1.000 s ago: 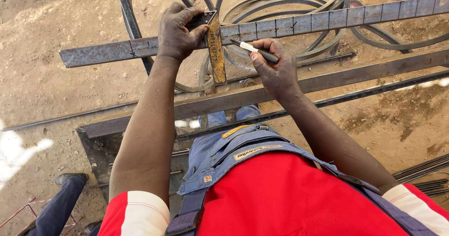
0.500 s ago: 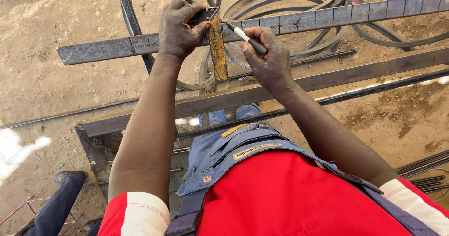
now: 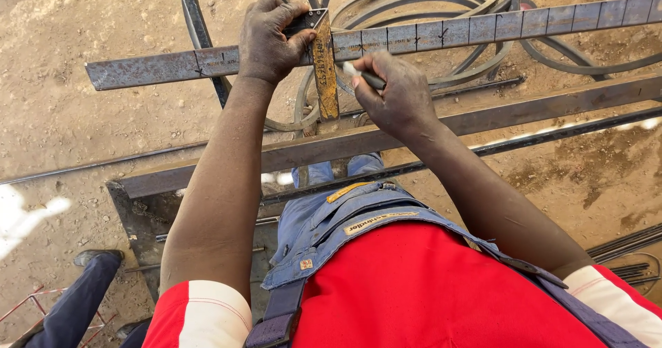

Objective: The person is using a square and a marker to draw precise cutting lines on a metal bar.

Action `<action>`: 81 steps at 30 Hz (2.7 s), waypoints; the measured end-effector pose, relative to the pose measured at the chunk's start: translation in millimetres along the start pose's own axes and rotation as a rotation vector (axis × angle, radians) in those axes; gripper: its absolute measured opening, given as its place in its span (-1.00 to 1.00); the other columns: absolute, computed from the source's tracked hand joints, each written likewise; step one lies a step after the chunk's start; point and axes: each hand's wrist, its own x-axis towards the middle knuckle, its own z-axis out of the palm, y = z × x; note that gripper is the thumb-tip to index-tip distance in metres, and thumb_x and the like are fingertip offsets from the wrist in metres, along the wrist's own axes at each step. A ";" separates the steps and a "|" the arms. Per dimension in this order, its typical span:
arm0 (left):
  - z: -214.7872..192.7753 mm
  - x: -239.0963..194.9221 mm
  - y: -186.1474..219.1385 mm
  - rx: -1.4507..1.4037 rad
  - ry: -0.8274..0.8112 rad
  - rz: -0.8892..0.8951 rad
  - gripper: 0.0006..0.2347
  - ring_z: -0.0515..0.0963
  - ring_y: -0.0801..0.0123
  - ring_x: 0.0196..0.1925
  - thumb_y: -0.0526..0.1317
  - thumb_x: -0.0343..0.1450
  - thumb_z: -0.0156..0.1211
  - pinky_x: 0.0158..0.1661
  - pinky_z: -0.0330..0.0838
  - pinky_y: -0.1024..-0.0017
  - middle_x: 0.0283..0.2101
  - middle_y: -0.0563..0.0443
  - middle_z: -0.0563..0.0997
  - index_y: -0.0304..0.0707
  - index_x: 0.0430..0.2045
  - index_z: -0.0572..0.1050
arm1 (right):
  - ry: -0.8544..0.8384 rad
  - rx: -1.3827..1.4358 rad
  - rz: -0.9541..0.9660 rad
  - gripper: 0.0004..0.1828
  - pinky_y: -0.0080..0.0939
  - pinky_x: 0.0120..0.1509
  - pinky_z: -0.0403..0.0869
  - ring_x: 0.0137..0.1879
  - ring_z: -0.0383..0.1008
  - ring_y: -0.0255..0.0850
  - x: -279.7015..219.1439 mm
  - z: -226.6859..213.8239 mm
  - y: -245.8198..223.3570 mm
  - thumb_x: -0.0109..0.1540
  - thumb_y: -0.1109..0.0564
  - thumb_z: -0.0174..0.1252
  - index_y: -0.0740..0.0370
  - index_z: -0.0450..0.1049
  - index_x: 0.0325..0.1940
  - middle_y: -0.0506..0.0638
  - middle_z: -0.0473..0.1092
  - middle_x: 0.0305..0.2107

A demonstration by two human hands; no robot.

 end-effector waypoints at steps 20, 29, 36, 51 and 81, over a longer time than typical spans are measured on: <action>-80.1 -27.7 -38.3 -0.022 -0.105 -0.189 -0.67 0.58 0.20 -0.14 -0.21 0.34 0.55 -0.22 0.54 0.29 -0.14 0.06 0.54 -0.16 -0.02 0.68 | 0.012 0.381 0.291 -0.78 -0.32 -0.24 0.39 -0.31 0.37 -0.34 -40.7 6.6 -7.2 0.33 0.16 0.19 0.18 0.51 0.07 -0.08 0.46 -0.32; -72.4 -31.9 -39.6 0.112 -0.043 -0.077 -0.64 0.45 0.18 -0.14 -0.06 0.36 0.60 -0.32 0.46 0.25 -0.16 0.11 0.56 -0.04 0.01 0.67 | 0.055 0.372 0.215 -0.78 -0.30 -0.23 0.40 -0.29 0.40 -0.32 -18.7 29.6 -32.0 0.34 0.17 0.21 0.20 0.50 0.07 -0.03 0.48 -0.25; -75.9 -31.5 -37.1 0.082 -0.044 -0.057 -0.67 0.44 0.12 -0.12 -0.07 0.39 0.52 -0.29 0.47 0.16 -0.15 0.07 0.53 -0.04 0.00 0.66 | 0.061 0.330 0.219 -0.77 -0.31 -0.24 0.42 -0.29 0.42 -0.33 -11.2 40.2 -47.3 0.33 0.15 0.21 0.19 0.51 0.08 -0.05 0.50 -0.25; -74.1 -31.9 -40.4 0.108 -0.014 -0.014 -0.64 0.47 0.13 -0.11 -0.07 0.34 0.59 -0.25 0.48 0.18 -0.17 0.11 0.55 -0.07 -0.02 0.67 | 0.121 0.146 0.100 -0.77 -0.19 -0.18 0.40 -0.23 0.45 -0.22 28.7 60.2 -58.2 0.37 0.11 0.18 0.11 0.48 0.11 -0.09 0.48 -0.20; -68.7 -51.3 -80.4 0.186 -0.064 0.027 -0.71 0.62 -0.04 0.01 -0.05 0.52 0.49 -0.09 0.50 0.12 -0.02 -0.21 0.64 -0.09 0.08 0.74 | 0.145 -0.364 -0.050 -0.16 0.08 0.54 0.18 0.40 0.37 0.06 9.2 38.5 76.0 0.01 -0.14 0.56 -0.06 0.36 0.30 0.03 0.47 0.19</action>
